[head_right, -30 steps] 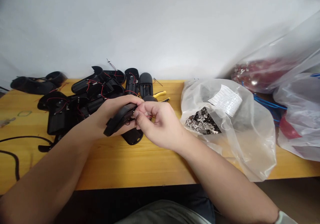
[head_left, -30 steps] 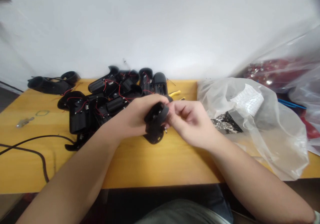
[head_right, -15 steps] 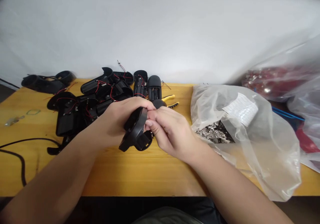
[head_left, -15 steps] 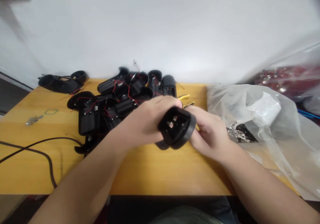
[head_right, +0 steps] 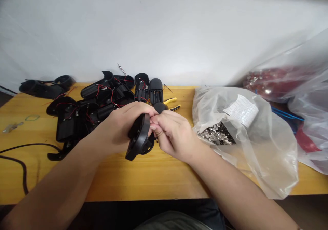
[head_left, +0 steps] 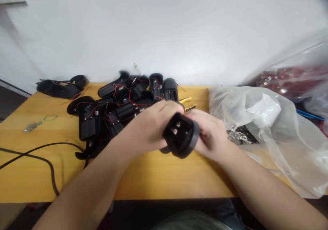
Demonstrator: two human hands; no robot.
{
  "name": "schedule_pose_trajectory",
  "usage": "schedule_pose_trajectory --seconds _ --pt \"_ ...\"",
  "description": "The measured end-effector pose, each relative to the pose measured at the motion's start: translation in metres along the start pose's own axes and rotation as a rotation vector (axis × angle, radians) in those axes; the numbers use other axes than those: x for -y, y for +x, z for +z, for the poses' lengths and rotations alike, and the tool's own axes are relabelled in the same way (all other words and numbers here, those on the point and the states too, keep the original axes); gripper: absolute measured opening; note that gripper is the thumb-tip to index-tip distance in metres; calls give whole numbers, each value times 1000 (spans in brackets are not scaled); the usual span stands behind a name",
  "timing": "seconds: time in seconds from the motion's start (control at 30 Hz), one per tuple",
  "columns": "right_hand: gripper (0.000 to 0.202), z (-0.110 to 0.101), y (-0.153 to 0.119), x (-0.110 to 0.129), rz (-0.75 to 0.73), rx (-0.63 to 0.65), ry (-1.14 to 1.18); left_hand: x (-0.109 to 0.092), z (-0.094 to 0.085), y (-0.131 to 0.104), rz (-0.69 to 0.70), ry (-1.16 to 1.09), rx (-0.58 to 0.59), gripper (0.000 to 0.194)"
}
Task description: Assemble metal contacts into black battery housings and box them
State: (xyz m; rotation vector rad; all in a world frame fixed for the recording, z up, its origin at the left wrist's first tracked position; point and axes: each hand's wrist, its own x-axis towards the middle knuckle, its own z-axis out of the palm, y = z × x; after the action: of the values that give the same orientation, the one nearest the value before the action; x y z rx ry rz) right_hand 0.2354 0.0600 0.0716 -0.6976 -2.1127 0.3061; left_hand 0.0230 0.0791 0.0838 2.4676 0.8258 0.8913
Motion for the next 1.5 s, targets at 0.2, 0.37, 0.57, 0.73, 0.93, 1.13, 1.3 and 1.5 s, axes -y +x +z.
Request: schedule_pose_trajectory --seconds 0.2,0.37,0.57,0.73,0.93,1.13,1.3,1.5 --pt "13 10 -2 4 67 -78 51 -1 3 1 11 2 -38 26" --pt "18 13 -1 7 119 -131 26 3 9 2 25 -72 -108 25" --pt "12 8 0 4 52 -50 -109 10 17 3 -24 -152 -174 27" --pt "11 9 -3 -2 -25 -36 -201 16 19 3 -71 -170 -166 32" --pt "7 9 -2 -2 -10 -103 -201 15 16 4 -64 -44 -171 22" --pt "13 7 -1 1 -16 -91 -181 15 15 4 -29 100 -141 26" --pt "16 10 -1 6 17 -93 -135 15 14 3 -24 124 -104 24" --pt "16 11 -4 7 -1 -96 -116 15 11 1 0 117 -53 31"
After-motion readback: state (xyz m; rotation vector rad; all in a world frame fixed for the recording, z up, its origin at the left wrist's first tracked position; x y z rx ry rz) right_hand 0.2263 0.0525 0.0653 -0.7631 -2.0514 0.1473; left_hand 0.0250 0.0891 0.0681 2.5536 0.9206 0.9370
